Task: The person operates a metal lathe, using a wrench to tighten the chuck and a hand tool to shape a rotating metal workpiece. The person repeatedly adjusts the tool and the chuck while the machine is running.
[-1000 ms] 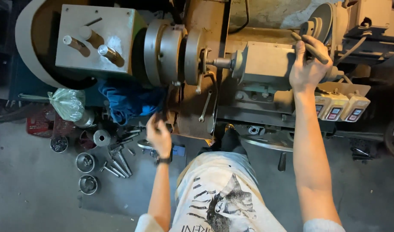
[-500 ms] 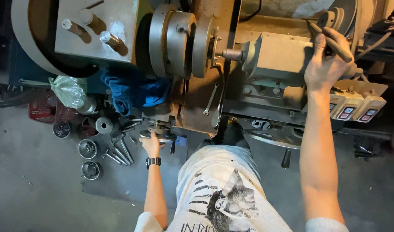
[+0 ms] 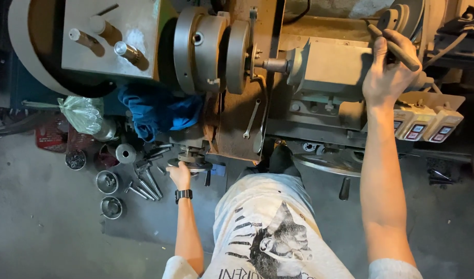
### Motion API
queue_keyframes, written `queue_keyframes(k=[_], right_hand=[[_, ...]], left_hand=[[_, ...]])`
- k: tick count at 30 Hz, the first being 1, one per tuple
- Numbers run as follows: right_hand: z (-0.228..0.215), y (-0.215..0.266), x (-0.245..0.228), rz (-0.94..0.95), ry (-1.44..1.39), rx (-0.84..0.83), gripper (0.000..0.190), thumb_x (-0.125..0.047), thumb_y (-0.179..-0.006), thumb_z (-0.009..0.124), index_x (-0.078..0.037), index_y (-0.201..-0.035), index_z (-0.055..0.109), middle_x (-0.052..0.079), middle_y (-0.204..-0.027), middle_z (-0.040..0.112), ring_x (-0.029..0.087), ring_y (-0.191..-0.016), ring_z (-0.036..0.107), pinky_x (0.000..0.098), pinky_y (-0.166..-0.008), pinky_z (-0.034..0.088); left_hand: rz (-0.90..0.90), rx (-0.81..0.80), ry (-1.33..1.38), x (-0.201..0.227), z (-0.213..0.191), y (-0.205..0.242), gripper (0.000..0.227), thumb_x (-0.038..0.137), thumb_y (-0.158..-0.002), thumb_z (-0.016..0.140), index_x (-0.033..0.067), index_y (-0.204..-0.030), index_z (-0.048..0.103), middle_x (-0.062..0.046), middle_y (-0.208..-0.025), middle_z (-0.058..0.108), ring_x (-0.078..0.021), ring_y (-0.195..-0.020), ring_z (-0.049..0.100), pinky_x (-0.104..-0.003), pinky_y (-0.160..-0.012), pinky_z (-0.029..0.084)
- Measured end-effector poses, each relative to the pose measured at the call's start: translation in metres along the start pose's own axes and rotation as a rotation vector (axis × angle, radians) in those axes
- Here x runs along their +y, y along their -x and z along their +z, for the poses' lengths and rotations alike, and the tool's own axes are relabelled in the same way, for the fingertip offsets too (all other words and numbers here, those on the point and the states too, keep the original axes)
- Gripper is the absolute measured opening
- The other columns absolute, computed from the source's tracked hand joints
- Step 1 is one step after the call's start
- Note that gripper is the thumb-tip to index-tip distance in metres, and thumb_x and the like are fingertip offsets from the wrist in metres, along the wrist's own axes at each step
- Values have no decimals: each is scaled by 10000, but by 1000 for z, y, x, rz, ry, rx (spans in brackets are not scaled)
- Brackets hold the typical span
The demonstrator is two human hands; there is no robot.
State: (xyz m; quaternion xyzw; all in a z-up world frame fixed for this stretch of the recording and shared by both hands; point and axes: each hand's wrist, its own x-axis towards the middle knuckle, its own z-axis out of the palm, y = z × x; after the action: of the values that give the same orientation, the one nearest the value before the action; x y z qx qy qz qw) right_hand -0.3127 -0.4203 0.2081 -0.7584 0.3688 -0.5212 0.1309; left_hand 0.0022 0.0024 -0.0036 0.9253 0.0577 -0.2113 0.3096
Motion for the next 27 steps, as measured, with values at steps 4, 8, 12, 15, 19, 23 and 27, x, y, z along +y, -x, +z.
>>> queue_keyframes(k=[4,8,12,15,19,23,27], right_hand=[[0,0,2,-13,7,0,246,-129,-1022,567,109,-1014,631,217,-932,639,322,-867,618,383,-739,500],[1,-3,1,-6,30,8,193,-86,-997,582,99,-1002,638,204,-929,653,313,-864,621,380,-751,494],[0,-1,1,-35,82,-10,173,-58,-998,564,95,-1002,644,202,-931,656,321,-858,609,395,-742,489],[-1,-1,2,-67,83,5,165,-45,-994,563,96,-999,650,204,-926,658,327,-848,612,401,-733,491],[-3,-1,2,-63,77,19,147,-16,-974,582,111,-977,657,216,-905,663,332,-833,635,392,-725,512],[-2,0,2,40,-9,26,151,-38,-978,580,100,-989,640,210,-907,641,301,-829,634,353,-705,545],[-3,0,2,50,-86,23,182,-70,-992,573,105,-999,623,217,-916,634,306,-826,637,352,-703,540]], left_hand=[[-25,-17,-40,-1,-3,-1,431,250,-824,441,-64,-1104,346,-315,-1052,553,-475,-958,526,-479,-804,408],[132,-87,-547,55,-34,37,928,592,-856,351,-138,-1368,95,-355,-1061,541,-498,-933,549,-540,-756,447],[937,-68,-306,204,-59,107,451,296,-886,555,-47,-1171,490,-220,-1153,512,-364,-1103,461,-449,-890,413],[1273,-117,-110,331,-42,113,399,211,-959,496,2,-1293,430,-196,-1368,346,-348,-1304,332,-447,-1071,346],[1077,-316,-482,431,30,9,429,390,-949,436,-7,-881,583,-177,-813,574,-302,-599,537,-408,-484,395],[1098,-199,-404,416,38,3,332,292,-889,499,41,-676,544,-92,-632,558,-225,-492,502,-347,-429,390],[1206,8,-106,380,13,46,411,373,-922,478,-22,-1021,533,-165,-765,593,-306,-658,560,-396,-549,435]])
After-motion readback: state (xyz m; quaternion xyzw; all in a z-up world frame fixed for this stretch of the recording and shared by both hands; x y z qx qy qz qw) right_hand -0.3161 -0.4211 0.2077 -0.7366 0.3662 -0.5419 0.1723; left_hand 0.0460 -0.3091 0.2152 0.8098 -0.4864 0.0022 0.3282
